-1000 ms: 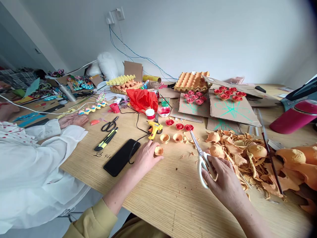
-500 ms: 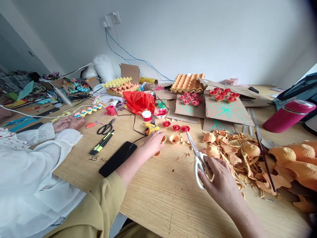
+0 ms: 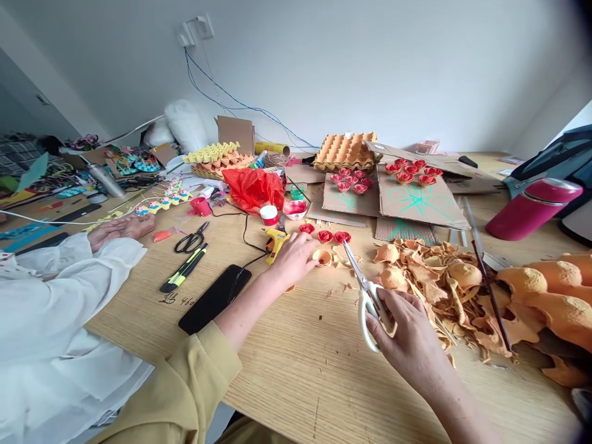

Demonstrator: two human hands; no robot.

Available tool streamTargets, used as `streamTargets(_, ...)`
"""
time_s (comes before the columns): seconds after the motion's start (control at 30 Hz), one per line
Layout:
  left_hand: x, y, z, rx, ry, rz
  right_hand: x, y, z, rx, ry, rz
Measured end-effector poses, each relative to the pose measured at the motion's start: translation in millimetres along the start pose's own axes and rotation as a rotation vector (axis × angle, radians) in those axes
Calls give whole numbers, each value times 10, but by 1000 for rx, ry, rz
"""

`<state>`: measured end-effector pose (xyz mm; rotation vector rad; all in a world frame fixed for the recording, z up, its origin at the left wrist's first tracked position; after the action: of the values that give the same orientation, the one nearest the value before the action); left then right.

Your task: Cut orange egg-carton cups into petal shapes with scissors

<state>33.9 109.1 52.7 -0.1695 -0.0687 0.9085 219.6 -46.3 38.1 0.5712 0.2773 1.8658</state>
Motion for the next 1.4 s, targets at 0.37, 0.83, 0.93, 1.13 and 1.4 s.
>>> streamTargets(0.37, 5, -183, -242, -22, -13, -95, 13, -18, -21, 22, 46, -21)
streamTargets(0.83, -146, -35, -145, -257, -312, -65, 8, -70, -51, 48, 17, -40)
streamTargets(0.93, -175, 26, -115, -604, -364, -27, -8, -97, -39, 89, -12, -82)
streamTargets(1.13, -178, -238, -336, -1484, -50, -101, -24, -212, -52, 435, -44, -238)
streamTargets(1.4, -267, -662, -635, -2107, 285, -112, -4, -290, -113, 794, -118, -241)
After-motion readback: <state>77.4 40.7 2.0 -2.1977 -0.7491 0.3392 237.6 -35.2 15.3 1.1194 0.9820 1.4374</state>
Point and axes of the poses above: each hand's wrist, its own x-axis towards the middle knuckle, its own z-axis out of the back of the hand, y = z × x, the point moved 5 cm from there along x, towards the middle knuckle, and after that the axes turned 14 degrees about y, right-handed, at the moved point
